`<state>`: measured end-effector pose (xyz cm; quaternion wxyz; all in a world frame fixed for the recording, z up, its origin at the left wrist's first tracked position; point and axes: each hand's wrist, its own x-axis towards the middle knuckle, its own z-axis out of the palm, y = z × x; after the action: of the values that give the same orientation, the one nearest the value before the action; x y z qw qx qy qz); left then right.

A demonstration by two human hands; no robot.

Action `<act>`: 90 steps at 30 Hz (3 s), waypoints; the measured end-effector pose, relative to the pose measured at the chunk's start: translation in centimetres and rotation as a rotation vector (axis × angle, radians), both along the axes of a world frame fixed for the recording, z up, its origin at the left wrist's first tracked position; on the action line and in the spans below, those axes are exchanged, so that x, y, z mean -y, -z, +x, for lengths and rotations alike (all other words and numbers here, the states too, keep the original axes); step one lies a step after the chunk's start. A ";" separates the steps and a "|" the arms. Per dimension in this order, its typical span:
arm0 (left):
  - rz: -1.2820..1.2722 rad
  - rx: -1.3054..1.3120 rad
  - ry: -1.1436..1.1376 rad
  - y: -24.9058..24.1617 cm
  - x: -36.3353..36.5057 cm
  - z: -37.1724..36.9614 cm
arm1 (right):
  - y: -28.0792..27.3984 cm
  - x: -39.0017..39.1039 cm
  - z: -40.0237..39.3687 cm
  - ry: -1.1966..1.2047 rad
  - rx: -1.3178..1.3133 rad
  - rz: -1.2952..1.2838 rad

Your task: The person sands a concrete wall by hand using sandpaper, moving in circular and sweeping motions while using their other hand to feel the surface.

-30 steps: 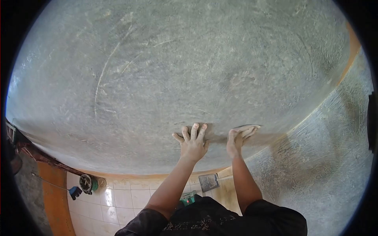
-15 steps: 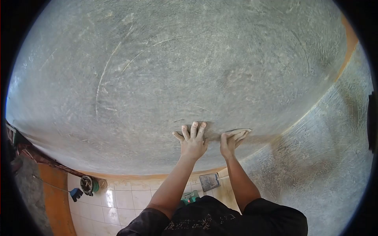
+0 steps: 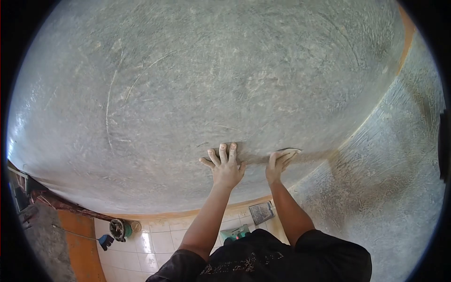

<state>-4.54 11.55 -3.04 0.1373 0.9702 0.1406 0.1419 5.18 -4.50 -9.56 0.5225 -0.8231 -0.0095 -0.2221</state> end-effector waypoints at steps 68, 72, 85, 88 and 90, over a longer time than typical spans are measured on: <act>0.083 -0.087 -0.085 -1.1 1.2 0.1 | 3.3 -2.0 -0.7 0.077 0.212 0.059; 0.077 -0.130 -0.056 -1.3 0.8 -0.5 | 2.7 -2.2 -1.4 0.012 0.066 0.192; 0.144 -0.188 0.072 1.2 -0.9 -1.8 | -17.0 2.1 1.9 -0.151 0.801 -0.723; 0.165 -0.119 0.060 1.1 -1.5 -3.2 | -22.3 2.9 1.2 -0.346 0.902 -1.294; 0.143 -0.054 0.082 0.2 -2.0 -4.0 | -27.0 2.5 1.2 -0.396 1.046 -1.350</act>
<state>-8.53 13.52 -3.29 0.0694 0.9859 0.0938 0.1198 6.38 -7.00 17.49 -0.1185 -0.7325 -0.5201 -0.4231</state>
